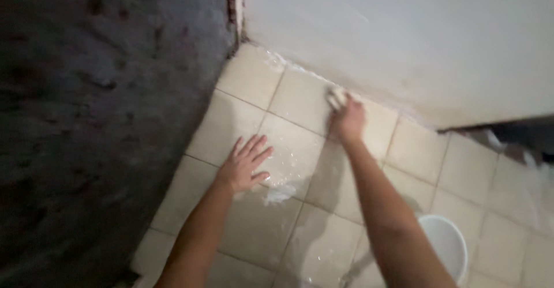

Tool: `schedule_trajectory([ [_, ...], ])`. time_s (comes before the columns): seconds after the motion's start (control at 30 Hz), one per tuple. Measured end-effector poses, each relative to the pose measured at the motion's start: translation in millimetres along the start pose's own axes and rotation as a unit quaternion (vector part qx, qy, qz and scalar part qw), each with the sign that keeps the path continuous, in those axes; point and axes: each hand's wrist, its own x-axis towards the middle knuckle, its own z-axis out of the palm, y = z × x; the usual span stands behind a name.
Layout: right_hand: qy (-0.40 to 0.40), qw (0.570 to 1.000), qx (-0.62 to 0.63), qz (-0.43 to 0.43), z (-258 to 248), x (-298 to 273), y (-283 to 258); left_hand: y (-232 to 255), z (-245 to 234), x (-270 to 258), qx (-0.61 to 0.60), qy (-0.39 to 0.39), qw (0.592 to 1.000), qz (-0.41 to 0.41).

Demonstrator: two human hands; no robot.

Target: The person scrubs the bathroom floor and surfaces with a sponge and a brush, using soapy water from a plastic dipper and pouring water to rinse.

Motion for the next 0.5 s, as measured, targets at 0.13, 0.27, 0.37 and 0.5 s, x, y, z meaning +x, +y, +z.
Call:
schedule_trajectory([
  [0.13, 0.004, 0.998, 0.025, -0.058, 40.6, 62.8, -121.1, -7.7, 3.4, -3.3, 0.019, 0.053, 0.998, 0.028],
  [0.27, -0.049, 0.993, 0.065, -0.081, 29.6, 71.4, -130.0, -7.8, 6.3, -0.9, 0.024, 0.041, 0.999, 0.025],
  [0.37, 0.036, 0.992, 0.025, -0.116, -7.2, 35.2, -47.7, -6.7, 2.5, 0.0, 0.017, 0.026, 0.999, 0.016],
  [0.5, 0.013, 0.998, -0.058, 0.02, -75.4, -16.9, 36.1, -9.9, -0.9, -0.7, 0.005, 0.016, 1.0, 0.011],
])
